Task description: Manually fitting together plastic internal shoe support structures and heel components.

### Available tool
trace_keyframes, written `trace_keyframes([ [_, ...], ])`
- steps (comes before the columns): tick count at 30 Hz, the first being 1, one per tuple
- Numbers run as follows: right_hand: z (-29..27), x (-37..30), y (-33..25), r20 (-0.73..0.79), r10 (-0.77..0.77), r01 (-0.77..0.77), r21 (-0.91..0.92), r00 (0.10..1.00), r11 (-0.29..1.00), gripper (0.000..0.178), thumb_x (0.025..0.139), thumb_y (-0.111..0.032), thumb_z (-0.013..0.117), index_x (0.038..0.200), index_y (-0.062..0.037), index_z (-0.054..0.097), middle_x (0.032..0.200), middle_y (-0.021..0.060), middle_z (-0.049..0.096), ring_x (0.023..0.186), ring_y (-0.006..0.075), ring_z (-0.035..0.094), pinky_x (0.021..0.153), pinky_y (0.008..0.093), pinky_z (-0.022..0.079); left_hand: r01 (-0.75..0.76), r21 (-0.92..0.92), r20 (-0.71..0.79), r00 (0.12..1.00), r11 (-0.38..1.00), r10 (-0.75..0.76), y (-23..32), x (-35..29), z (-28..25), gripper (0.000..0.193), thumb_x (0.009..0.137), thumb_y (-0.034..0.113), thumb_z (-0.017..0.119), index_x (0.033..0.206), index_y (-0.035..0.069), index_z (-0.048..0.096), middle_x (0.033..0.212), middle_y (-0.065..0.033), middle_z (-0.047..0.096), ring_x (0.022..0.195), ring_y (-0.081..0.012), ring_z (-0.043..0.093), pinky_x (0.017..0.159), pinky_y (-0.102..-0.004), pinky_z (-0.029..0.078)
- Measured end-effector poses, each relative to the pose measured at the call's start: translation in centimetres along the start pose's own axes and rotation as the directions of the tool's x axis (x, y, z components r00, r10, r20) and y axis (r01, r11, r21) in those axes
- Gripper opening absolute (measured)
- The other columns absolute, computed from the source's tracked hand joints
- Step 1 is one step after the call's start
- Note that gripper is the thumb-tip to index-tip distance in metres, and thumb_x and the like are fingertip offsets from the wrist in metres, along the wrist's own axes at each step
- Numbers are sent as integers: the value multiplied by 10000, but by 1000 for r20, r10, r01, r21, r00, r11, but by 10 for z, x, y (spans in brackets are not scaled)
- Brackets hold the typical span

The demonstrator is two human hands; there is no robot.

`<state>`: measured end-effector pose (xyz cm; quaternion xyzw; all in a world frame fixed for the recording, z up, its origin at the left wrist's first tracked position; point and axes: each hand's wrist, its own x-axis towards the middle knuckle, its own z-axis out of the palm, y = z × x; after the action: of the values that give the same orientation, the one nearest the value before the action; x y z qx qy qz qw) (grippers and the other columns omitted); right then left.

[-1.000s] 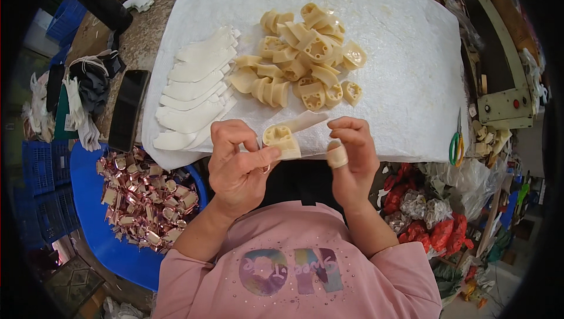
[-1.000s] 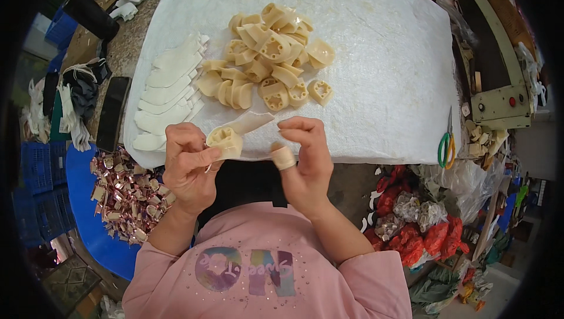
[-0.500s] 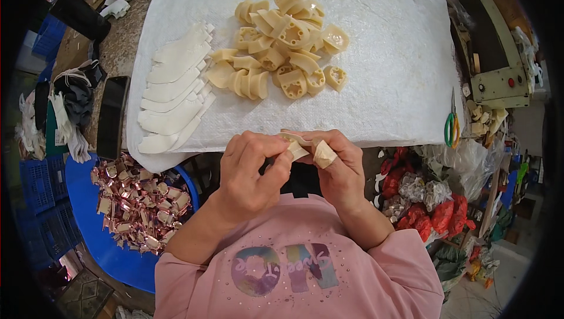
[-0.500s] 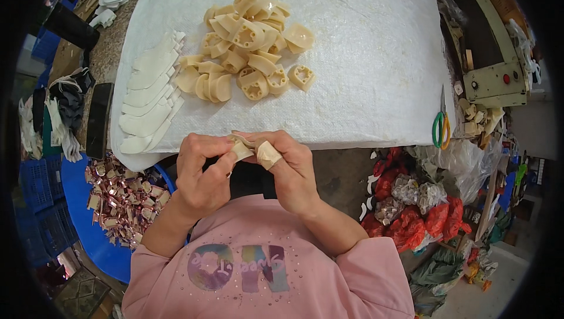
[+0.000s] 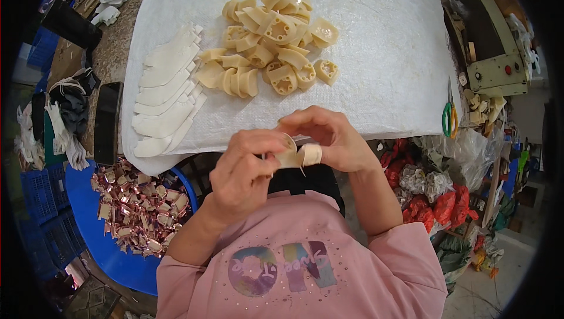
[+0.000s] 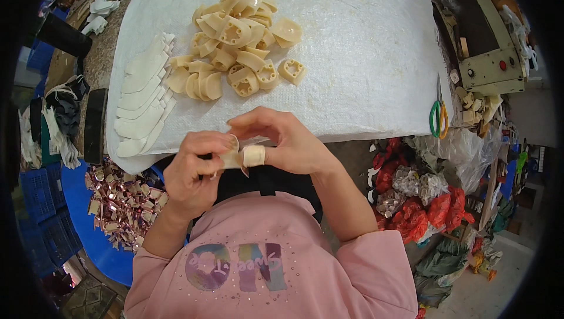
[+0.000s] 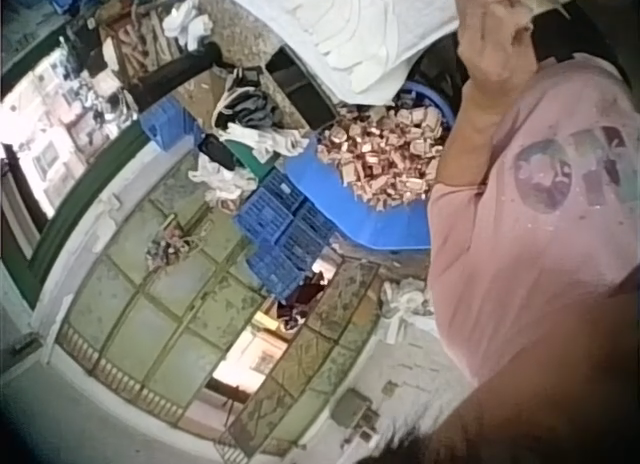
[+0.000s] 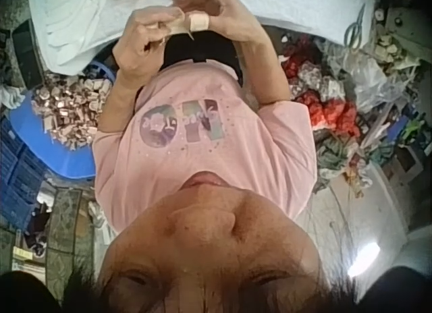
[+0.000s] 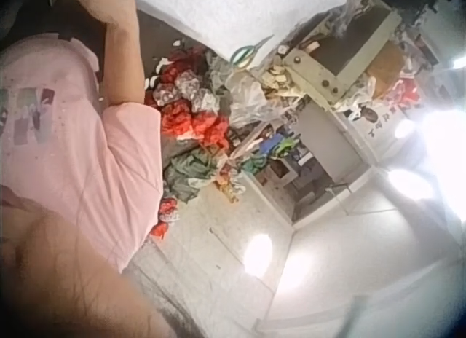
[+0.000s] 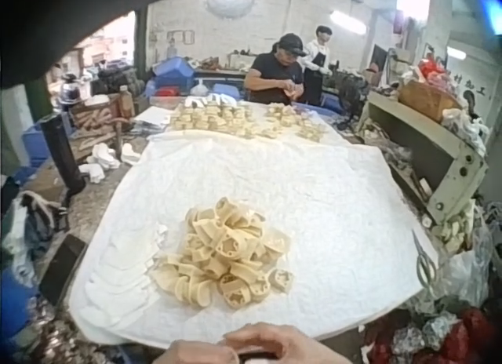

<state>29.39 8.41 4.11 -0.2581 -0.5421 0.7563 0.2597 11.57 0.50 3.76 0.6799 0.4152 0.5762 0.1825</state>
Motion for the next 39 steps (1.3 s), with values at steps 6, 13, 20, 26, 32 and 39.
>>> trace_keyframes([
  [6,-1,6,-7,122,9,1,-79,992,997,441,703,-47,771,1090,9,567,1038,122,619,983,193,609,920,355,481,-148,12,129,981,989,146,-3,3,-1,222,646,-167,615,724,-18,470,918,-155,593,810,-277,604,653,-328,508],
  [13,6,15,1,-33,2,-5,-96,999,995,450,835,-146,686,1223,-4,507,959,107,647,894,157,633,807,301,514,24,35,53,998,999,-26,-9,-4,1,195,772,-81,661,847,25,515,922,-139,613,739,-208,582,610,-265,475],
  [20,5,13,11,25,-379,368,-301,925,880,317,878,-154,610,1176,-69,542,1044,95,580,1003,218,518,880,359,413,444,-489,-58,842,751,-536,-1,-4,7,101,835,-27,635,930,-24,602,1023,-140,616,884,-154,599,757,-265,500],
  [26,25,14,19,-100,-527,370,-602,844,707,94,813,-58,599,887,-65,540,945,66,504,922,248,430,826,349,355,472,-522,-22,825,710,-565,-1,-5,13,107,845,-1,642,929,-45,592,1023,-144,621,876,-139,606,761,-258,511],
  [32,24,15,16,-154,-394,323,-350,906,879,173,715,9,595,860,-66,539,901,94,503,872,289,435,817,358,338,497,-488,-35,810,718,-585,0,-2,13,122,844,34,659,916,-35,589,1007,-154,631,876,-152,614,752,-268,516],
  [39,24,10,18,-75,-590,414,-641,804,646,109,764,-59,621,803,-59,519,884,76,523,856,269,437,771,350,335,320,33,-25,947,947,-320,1,4,1,108,839,101,675,867,15,616,1026,-114,564,1017,-230,491,822,-342,434],
])
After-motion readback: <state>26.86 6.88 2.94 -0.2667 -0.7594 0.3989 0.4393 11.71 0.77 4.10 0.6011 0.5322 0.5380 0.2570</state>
